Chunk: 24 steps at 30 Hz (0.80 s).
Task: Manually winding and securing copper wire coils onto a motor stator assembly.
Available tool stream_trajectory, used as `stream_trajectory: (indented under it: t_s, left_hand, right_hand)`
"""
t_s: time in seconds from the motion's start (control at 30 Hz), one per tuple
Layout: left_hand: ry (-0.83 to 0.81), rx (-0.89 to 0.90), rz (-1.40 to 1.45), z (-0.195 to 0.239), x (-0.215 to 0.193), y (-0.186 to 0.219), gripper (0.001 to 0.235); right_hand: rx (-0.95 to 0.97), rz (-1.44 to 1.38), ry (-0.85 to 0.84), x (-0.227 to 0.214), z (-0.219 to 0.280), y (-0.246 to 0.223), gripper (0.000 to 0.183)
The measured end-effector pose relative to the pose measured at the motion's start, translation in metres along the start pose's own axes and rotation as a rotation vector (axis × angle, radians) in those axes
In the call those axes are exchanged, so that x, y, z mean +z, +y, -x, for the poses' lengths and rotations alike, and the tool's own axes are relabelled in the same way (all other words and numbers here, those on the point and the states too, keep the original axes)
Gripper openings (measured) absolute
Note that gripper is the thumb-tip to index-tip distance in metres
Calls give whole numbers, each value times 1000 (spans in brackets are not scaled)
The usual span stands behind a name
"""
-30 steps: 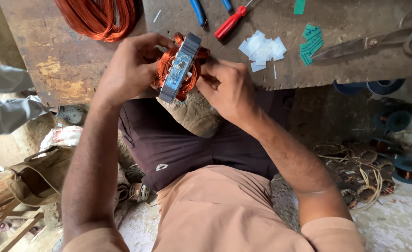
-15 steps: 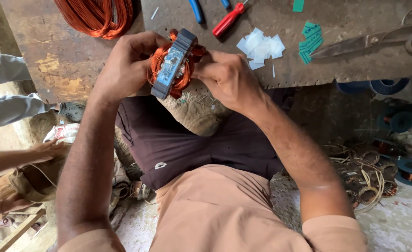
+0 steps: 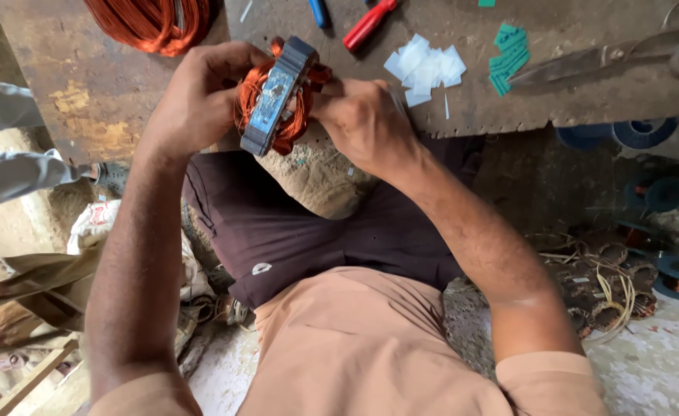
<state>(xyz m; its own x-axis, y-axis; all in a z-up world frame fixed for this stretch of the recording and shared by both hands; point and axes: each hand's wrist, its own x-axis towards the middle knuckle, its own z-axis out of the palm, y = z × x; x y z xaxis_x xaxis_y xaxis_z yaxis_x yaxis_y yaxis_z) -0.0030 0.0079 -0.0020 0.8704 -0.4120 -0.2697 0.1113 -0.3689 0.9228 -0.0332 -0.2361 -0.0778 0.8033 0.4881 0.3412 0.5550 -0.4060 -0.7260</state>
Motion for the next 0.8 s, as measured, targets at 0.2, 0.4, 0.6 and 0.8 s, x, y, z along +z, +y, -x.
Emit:
stream_trajectory:
  t_s: [0.2,0.4,0.6,0.8]
  left_hand:
    - [4,55,-105,2,0,-2,16]
    - [-1,32,-18,0,0,-6,20]
    - [5,30,-43,1,-2,-7,25]
    - [3,24,-85,-6,-4,-5,28]
  right_hand:
    - [-8,103,47,19,8,13,26]
    - [19,70,-9,11,8,5,14]
    - [-10,331,-128,-11,13,-29,27]
    - [-42,358,35,-5,22,-35,25]
